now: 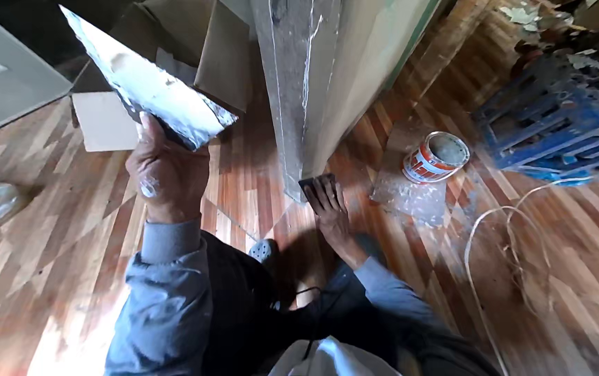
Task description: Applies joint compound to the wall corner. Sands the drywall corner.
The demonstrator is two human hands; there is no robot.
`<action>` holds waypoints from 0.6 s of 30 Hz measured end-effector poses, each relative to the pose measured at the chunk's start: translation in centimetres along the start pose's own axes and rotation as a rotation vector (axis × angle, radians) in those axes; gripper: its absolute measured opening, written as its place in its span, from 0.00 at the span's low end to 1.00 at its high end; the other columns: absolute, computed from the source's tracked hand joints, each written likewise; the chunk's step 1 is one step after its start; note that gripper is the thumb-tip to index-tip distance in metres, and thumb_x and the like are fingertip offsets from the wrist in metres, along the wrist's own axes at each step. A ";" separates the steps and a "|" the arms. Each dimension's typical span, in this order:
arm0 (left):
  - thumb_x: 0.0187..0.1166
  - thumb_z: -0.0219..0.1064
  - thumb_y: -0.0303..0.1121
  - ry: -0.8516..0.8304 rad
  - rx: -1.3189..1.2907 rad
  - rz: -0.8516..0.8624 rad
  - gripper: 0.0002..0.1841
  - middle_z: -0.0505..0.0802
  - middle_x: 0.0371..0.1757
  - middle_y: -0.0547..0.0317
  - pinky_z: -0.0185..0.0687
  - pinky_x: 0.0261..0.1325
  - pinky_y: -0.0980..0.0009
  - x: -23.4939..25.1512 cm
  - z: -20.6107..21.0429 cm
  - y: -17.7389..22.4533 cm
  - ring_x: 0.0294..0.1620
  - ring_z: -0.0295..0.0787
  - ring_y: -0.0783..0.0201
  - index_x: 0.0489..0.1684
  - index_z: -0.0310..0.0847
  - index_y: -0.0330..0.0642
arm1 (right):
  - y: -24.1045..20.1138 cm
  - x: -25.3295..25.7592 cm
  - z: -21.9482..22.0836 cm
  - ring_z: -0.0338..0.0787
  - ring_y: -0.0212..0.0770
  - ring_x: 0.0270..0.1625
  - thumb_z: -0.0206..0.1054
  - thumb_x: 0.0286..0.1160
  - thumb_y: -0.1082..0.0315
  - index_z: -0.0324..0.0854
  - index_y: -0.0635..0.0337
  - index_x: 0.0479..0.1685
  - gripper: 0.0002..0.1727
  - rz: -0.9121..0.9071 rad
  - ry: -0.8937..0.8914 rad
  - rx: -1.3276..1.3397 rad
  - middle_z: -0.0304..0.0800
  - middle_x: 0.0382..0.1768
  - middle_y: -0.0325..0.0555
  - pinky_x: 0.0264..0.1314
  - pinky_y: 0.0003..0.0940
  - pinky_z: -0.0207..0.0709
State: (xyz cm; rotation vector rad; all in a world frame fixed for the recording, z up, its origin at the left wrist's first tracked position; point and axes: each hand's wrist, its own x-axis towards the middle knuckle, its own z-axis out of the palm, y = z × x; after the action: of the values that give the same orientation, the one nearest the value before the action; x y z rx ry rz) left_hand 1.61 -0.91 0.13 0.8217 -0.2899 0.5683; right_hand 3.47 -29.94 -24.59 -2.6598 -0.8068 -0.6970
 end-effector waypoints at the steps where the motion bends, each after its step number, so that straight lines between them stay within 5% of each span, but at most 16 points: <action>1: 0.96 0.33 0.41 0.010 0.015 0.007 0.20 0.89 0.60 0.60 0.82 0.70 0.56 0.1 0.0 0.1 0.64 0.87 0.61 0.66 0.72 0.52 | 0.1 -2.1 0.4 0.65 0.56 0.89 0.59 0.74 0.80 0.74 0.45 0.84 0.35 0.071 -0.054 0.052 0.70 0.86 0.50 0.92 0.62 0.54; 5: 0.96 0.30 0.40 0.090 -0.037 0.024 0.20 0.88 0.60 0.53 0.84 0.68 0.52 0.0 1.3 0.1 0.64 0.86 0.57 0.65 0.68 0.45 | 0.2 -6.5 -1.5 0.77 0.53 0.82 0.57 0.74 0.82 0.66 0.55 0.88 0.37 0.626 -0.132 0.399 0.75 0.82 0.54 0.83 0.52 0.71; 8: 0.96 0.31 0.40 0.086 -0.093 0.031 0.20 0.84 0.65 0.46 0.80 0.72 0.48 -0.2 1.9 -0.2 0.69 0.83 0.51 0.70 0.63 0.40 | 2.4 -7.4 -2.0 0.85 0.57 0.71 0.53 0.86 0.73 0.56 0.53 0.93 0.33 1.049 -0.067 0.596 0.81 0.73 0.62 0.75 0.54 0.76; 11: 0.96 0.34 0.40 0.011 -0.093 0.026 0.19 0.84 0.67 0.47 0.77 0.75 0.48 -0.7 2.4 -0.7 0.72 0.81 0.52 0.71 0.64 0.42 | 5.0 -9.3 -0.9 0.81 0.54 0.76 0.52 0.89 0.68 0.60 0.58 0.90 0.29 1.116 0.058 0.644 0.81 0.74 0.62 0.81 0.53 0.71; 18: 0.95 0.36 0.43 -0.166 -0.022 -0.065 0.20 0.89 0.60 0.57 0.83 0.69 0.55 -3.1 4.8 -2.4 0.64 0.87 0.59 0.67 0.72 0.49 | 6.3 -11.0 -0.2 0.82 0.51 0.76 0.52 0.88 0.70 0.59 0.51 0.92 0.31 1.106 0.071 0.714 0.81 0.75 0.58 0.81 0.49 0.72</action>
State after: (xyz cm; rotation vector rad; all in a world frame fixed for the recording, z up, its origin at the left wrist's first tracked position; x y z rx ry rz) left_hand 0.34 -6.98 0.41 0.8551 -0.4190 0.4360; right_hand -0.94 -40.03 -30.92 -1.9354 0.4180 -0.1364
